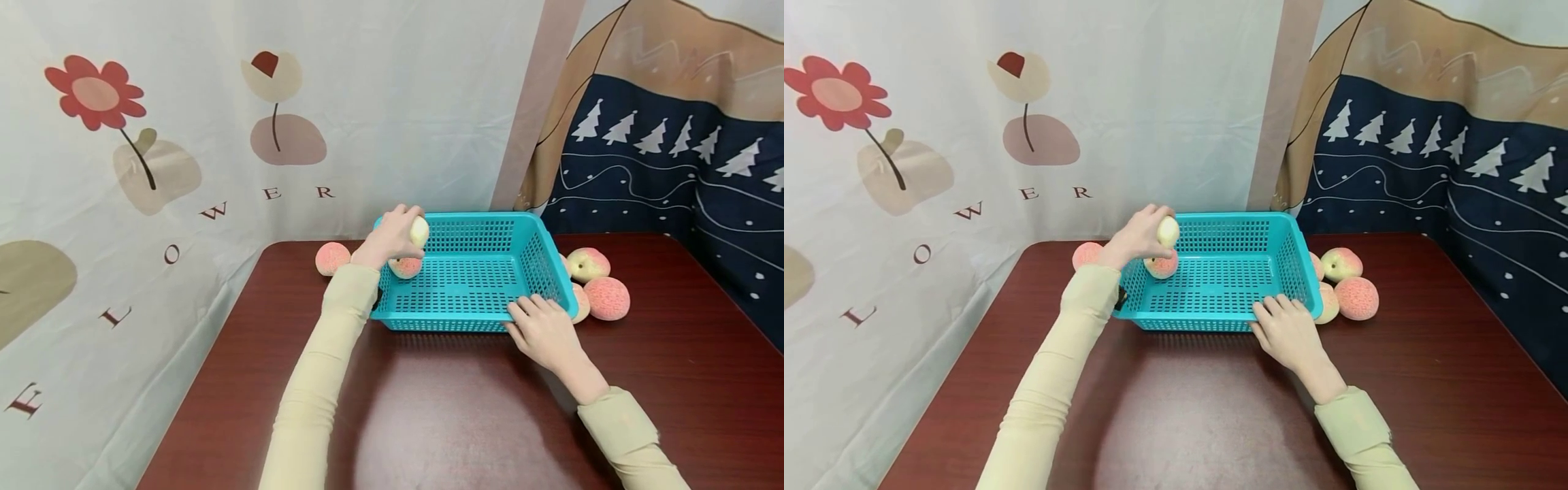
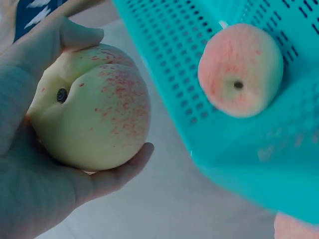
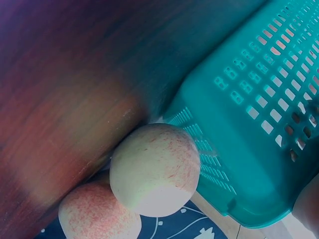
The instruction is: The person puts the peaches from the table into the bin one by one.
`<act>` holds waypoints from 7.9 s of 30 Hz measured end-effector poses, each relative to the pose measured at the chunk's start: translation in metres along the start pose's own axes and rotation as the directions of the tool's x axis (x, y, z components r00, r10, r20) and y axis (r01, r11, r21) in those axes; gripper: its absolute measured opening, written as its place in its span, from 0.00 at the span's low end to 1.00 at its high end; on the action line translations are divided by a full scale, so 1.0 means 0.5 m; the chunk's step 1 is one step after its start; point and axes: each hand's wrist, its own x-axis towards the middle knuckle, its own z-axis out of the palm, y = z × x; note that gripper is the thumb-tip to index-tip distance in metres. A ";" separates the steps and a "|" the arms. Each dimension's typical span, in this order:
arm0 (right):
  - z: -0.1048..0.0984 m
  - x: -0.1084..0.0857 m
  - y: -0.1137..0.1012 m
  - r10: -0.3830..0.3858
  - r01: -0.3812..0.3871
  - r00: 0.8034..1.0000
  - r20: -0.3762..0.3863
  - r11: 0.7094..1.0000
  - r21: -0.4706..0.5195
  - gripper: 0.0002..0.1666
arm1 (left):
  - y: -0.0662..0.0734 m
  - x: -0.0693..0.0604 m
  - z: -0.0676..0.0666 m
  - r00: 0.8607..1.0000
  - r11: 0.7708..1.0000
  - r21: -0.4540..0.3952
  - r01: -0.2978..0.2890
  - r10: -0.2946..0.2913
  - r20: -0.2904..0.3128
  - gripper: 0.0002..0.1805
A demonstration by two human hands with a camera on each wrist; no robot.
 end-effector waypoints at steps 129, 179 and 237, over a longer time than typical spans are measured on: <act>0.003 0.000 -0.002 0.007 -0.007 1.000 -0.007 1.000 -0.013 0.14 | -0.317 -0.067 0.099 0.846 0.848 0.001 0.530 -0.528 -0.070 0.29; 0.000 0.002 -0.004 0.023 -0.023 1.000 0.012 1.000 -0.014 0.11 | 0.022 0.049 -0.013 0.961 0.995 0.074 0.072 -0.049 -0.273 0.28; 0.005 -0.001 0.003 -0.004 0.004 1.000 -0.010 1.000 -0.027 0.15 | 0.219 0.136 0.209 0.891 0.637 0.633 -0.439 0.217 0.398 0.30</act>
